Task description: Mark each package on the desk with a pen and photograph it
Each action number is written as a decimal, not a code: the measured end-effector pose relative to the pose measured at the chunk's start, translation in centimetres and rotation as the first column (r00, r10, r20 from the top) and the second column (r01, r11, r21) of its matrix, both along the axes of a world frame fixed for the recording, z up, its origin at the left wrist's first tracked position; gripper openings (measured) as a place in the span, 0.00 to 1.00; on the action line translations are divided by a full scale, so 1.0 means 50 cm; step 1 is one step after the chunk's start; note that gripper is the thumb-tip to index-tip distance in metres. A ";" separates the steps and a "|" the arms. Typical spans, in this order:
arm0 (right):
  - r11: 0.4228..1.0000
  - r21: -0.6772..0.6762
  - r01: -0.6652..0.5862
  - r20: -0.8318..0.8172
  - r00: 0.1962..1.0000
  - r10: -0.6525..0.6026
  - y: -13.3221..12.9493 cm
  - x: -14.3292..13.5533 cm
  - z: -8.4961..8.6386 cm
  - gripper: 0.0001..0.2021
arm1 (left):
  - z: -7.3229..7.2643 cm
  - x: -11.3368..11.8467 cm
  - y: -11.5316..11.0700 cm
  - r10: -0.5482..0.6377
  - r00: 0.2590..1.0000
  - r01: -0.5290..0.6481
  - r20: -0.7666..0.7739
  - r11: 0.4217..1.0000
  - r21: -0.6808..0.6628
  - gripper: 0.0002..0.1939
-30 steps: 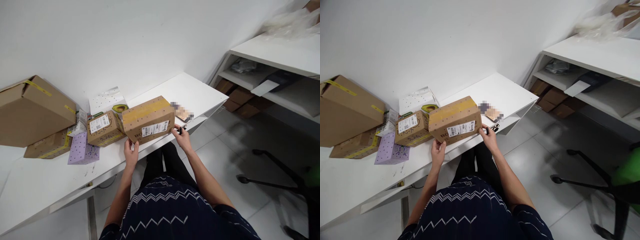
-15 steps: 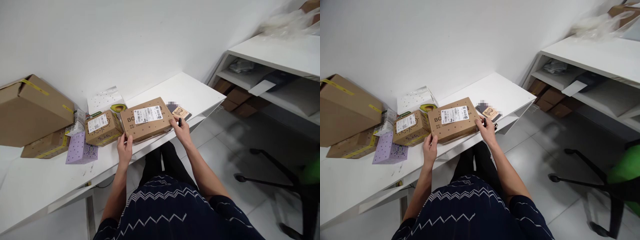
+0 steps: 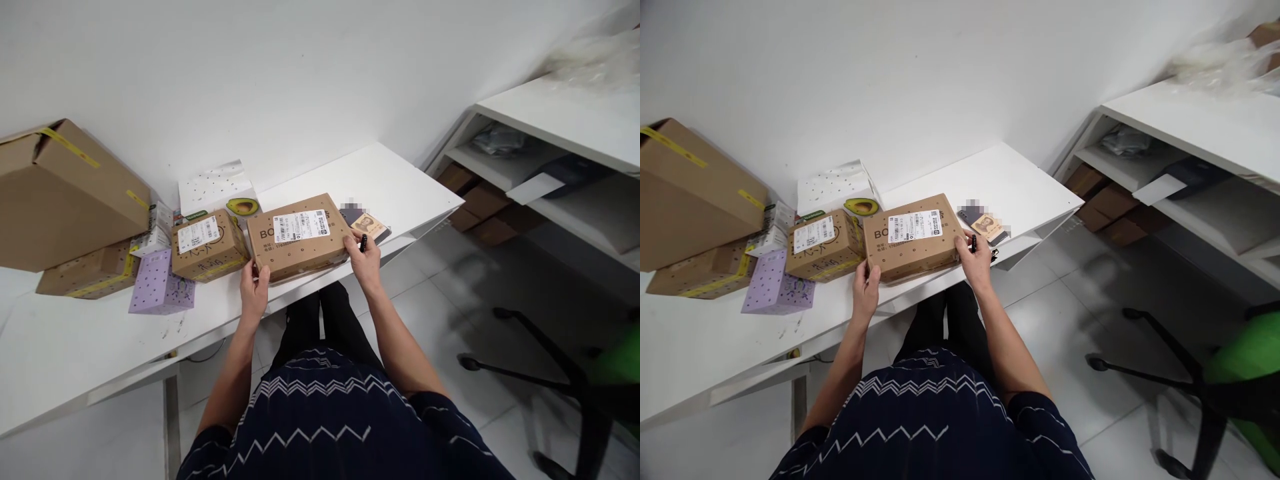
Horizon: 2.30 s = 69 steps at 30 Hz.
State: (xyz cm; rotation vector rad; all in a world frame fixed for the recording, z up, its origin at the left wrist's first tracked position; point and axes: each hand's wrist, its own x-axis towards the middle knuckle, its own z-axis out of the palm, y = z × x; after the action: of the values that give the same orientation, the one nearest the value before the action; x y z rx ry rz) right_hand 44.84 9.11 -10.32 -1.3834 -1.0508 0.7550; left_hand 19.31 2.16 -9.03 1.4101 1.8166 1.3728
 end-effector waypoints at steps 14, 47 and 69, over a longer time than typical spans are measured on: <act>0.999 -0.031 -0.035 -0.018 0.999 0.034 0.017 0.013 0.019 0.26 | -0.012 0.005 0.015 0.028 1.000 -0.028 0.007 0.999 -0.027 0.35; 0.891 0.148 -0.429 0.048 0.903 0.427 0.051 -0.106 0.107 0.16 | -0.063 0.104 0.040 0.058 0.823 0.166 -0.565 0.927 0.337 0.13; 0.805 0.221 -0.550 0.399 0.805 0.440 0.046 -0.097 0.122 0.17 | -0.033 0.116 0.042 0.344 0.604 0.191 -0.719 0.813 0.550 0.09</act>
State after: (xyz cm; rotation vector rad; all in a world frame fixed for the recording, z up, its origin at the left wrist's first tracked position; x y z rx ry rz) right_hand 39.98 11.43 -4.21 -0.9562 -1.7747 0.6921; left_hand 25.12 4.28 -10.69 2.6665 2.0432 1.5546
